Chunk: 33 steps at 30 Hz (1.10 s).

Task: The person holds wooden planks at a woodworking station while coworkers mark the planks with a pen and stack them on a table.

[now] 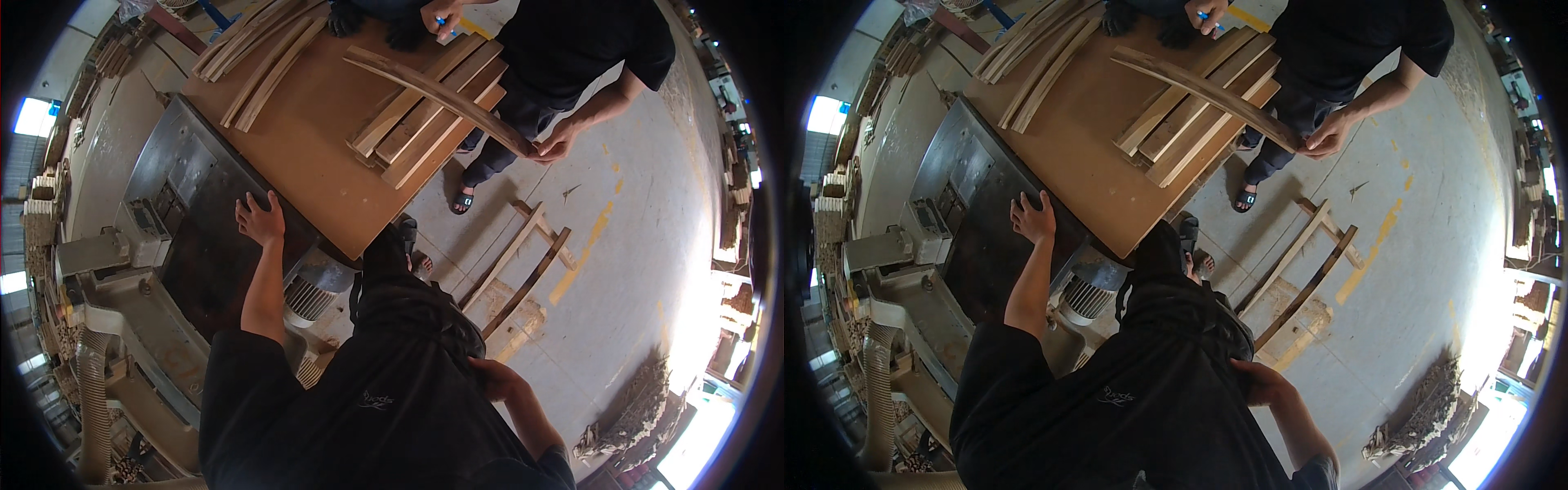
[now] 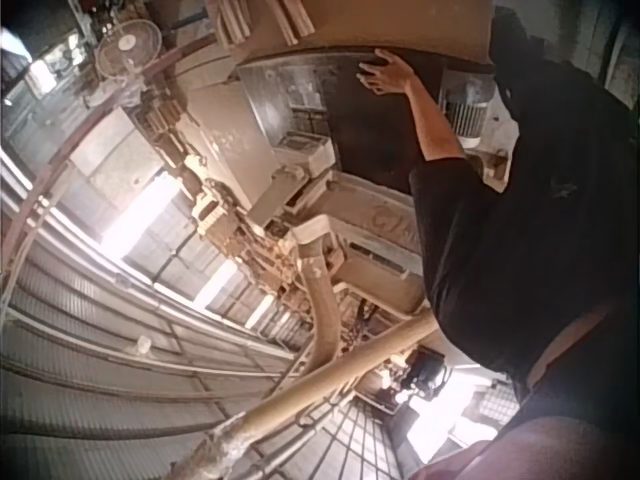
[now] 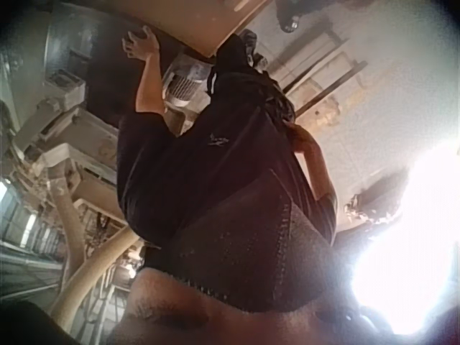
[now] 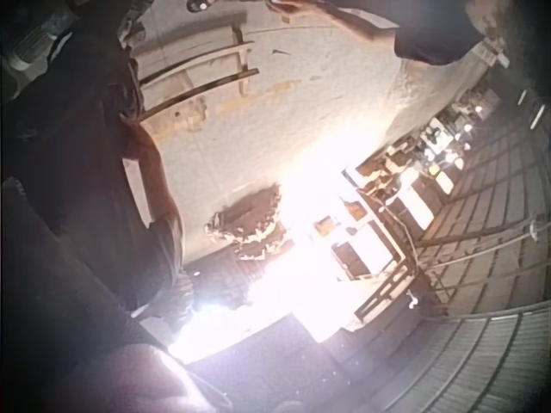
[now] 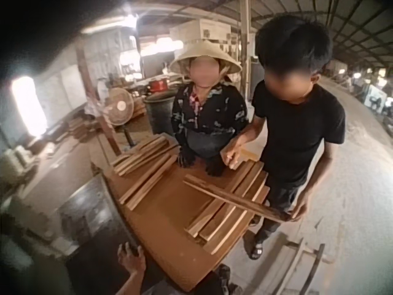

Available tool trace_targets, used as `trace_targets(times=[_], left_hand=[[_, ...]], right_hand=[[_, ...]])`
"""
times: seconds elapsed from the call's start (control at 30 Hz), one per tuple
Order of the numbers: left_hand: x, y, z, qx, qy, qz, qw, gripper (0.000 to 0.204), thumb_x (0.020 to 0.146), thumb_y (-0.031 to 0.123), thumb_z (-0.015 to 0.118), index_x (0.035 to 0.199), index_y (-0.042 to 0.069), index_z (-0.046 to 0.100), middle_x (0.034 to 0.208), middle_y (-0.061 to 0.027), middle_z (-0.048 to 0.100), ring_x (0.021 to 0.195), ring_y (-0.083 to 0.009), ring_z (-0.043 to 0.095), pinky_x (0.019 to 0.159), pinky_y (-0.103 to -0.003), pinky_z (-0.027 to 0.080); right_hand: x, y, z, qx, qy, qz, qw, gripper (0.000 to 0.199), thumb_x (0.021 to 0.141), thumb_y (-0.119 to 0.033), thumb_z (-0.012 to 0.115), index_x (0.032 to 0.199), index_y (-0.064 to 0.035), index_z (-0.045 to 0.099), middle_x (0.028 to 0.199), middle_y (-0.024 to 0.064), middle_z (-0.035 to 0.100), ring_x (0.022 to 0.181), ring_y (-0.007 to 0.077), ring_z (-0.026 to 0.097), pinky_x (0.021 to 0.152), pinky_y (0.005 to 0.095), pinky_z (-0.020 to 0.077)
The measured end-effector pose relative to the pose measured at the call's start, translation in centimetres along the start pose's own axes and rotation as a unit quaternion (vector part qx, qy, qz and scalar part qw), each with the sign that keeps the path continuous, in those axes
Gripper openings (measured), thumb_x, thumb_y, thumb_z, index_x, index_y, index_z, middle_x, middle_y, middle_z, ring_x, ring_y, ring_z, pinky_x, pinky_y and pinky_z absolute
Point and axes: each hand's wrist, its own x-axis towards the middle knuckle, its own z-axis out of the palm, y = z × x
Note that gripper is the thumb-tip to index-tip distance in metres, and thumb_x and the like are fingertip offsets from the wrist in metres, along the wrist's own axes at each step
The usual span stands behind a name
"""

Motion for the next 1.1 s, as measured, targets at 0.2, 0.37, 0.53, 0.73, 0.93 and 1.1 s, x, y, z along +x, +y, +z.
trace_targets(times=[0.2,0.37,0.53,0.73,0.93,1.1], left_hand=[[0.0,0.0,-0.1,0.003,0.001,-0.001,1.0,0.067,0.091,0.06,0.049,0.137,0.012,0.05,0.147,-0.018,0.036,0.138,-0.0327,0.03,0.107,-0.05,0.029],[0.1,-0.1,0.2,0.001,0.008,0.002,1.0,0.067,0.09,0.06,0.049,0.137,0.012,0.051,0.147,-0.0182,0.037,0.138,-0.0327,0.031,0.106,-0.05,0.029],[0.1,-0.1,0.4,0.0,0.015,0.002,1.0,0.067,0.09,0.06,0.05,0.136,0.012,0.051,0.146,-0.0183,0.038,0.137,-0.0327,0.031,0.106,-0.05,0.03],[0.1,-0.1,0.5,0.001,0.015,0.005,1.0,0.067,0.09,0.06,0.05,0.137,0.012,0.051,0.146,-0.0187,0.038,0.137,-0.033,0.032,0.106,-0.05,0.03],[0.0,-0.2,0.1,0.003,0.002,0.0,1.0,0.067,0.091,0.06,0.049,0.138,0.012,0.05,0.147,-0.0187,0.036,0.137,-0.0331,0.031,0.106,-0.05,0.029],[0.0,-0.2,0.1,0.002,-0.002,-0.003,1.0,0.067,0.091,0.06,0.048,0.138,0.012,0.049,0.148,-0.0182,0.035,0.138,-0.0327,0.03,0.107,-0.05,0.029]], right_hand=[[-0.3,0.3,1.0,-0.01,0.013,0.003,1.0,0.056,0.09,-0.027,0.068,0.132,0.0052,0.047,0.135,0.0183,0.054,0.126,0.0295,0.052,0.113,0.0466,0.0328],[0.1,0.6,0.5,0.0,0.006,0.005,1.0,0.059,0.09,-0.027,0.068,0.134,0.0053,0.045,0.137,0.0182,0.052,0.127,0.0297,0.05,0.113,0.0475,0.0319],[0.3,0.9,0.4,-0.011,0.011,-0.01,1.0,0.06,0.09,-0.028,0.068,0.134,0.0049,0.044,0.138,0.0176,0.051,0.128,0.0304,0.049,0.112,0.0519,0.0318],[0.4,0.8,-0.2,-0.01,0.01,0.002,1.0,0.056,0.091,-0.029,0.067,0.132,0.0034,0.047,0.134,0.0202,0.054,0.124,0.0322,0.053,0.108,0.0522,0.0376],[0.8,0.7,-0.9,-0.001,0.012,0.0,1.0,0.06,0.09,-0.027,0.068,0.134,0.0055,0.043,0.137,0.018,0.052,0.128,0.0298,0.05,0.112,0.0501,0.0329],[0.7,0.4,-1.0,0.01,-0.014,0.007,1.0,0.056,0.09,-0.024,0.068,0.133,0.0049,0.045,0.135,0.017,0.054,0.125,0.0285,0.052,0.111,0.0489,0.0347]])
